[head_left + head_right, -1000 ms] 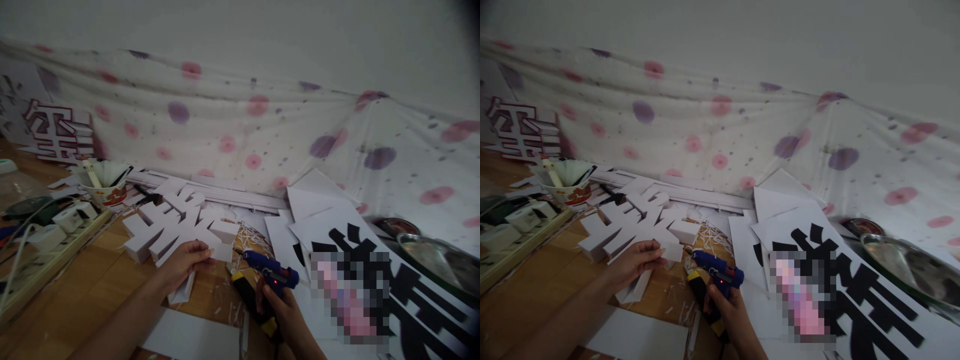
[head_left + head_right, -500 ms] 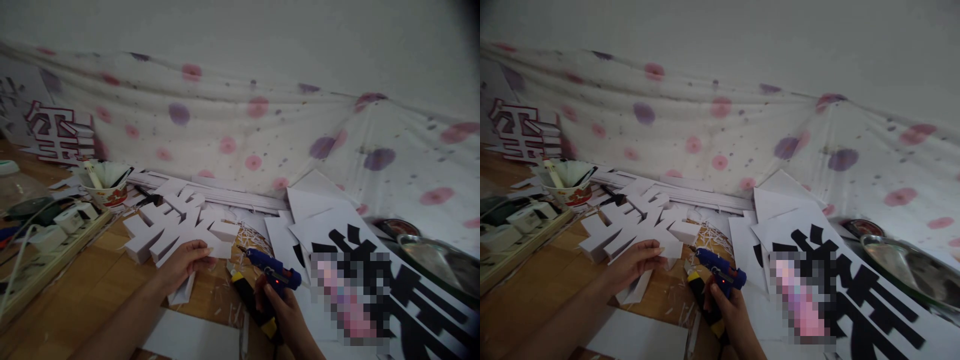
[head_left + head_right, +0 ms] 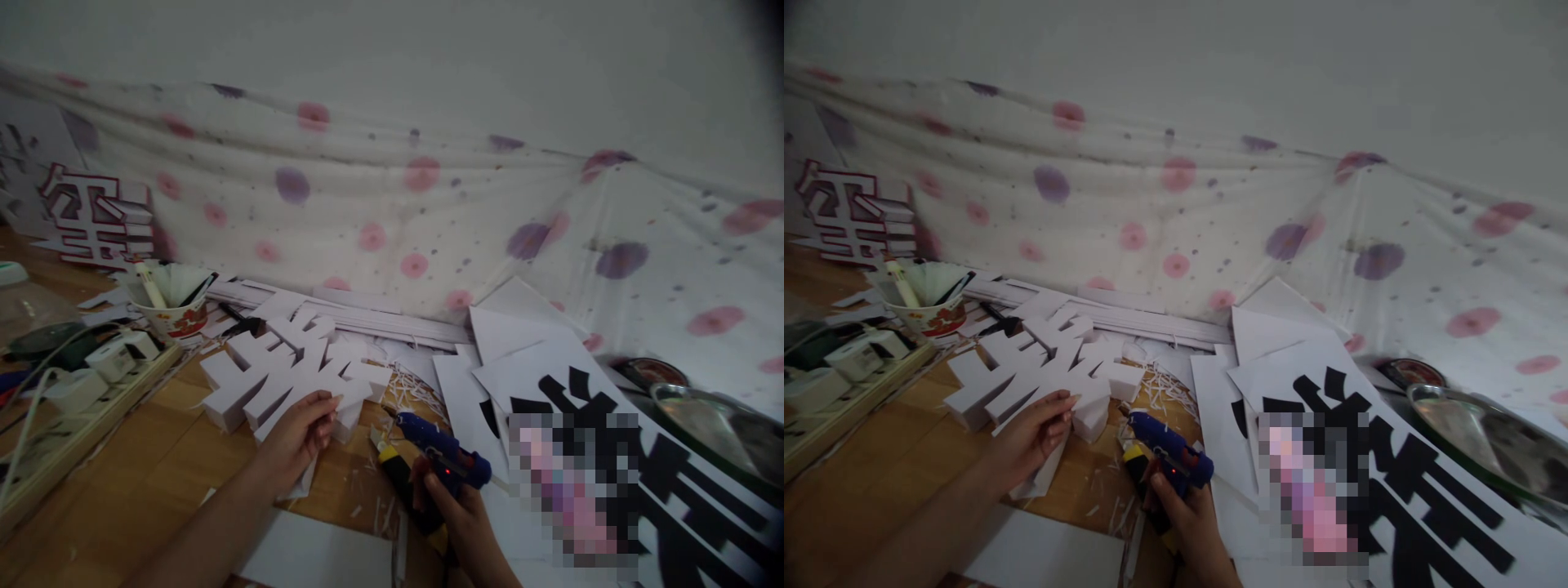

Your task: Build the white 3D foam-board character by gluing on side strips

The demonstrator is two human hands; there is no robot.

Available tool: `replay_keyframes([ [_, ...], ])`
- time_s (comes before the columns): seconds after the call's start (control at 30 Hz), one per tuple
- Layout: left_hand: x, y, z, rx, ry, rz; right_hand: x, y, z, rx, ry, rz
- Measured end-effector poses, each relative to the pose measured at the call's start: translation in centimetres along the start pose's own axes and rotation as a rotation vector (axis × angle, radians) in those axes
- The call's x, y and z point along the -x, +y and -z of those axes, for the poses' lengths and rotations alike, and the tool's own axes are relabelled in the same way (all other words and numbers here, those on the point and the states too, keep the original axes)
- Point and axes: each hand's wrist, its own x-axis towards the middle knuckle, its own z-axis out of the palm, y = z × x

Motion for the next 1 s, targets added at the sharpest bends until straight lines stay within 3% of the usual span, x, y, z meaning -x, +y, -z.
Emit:
replay_keyframes([
  [0.13,0.1,-0.1,0.0,-0.125,0.049,-0.039,-0.4,-0.1,-0.4,0.029,0.046,-0.022],
  [0.27,0.3,-0.3,0.0,-0.196,0.020,-0.008,-0.5,-0.4,-0.8,0.038,0.083,-0.035],
  [1.0,0.2,-0.1,-0.1,-0.201,0.007,0.007,-0.7,0.5,-0.8,0.175,0.081,0.008],
])
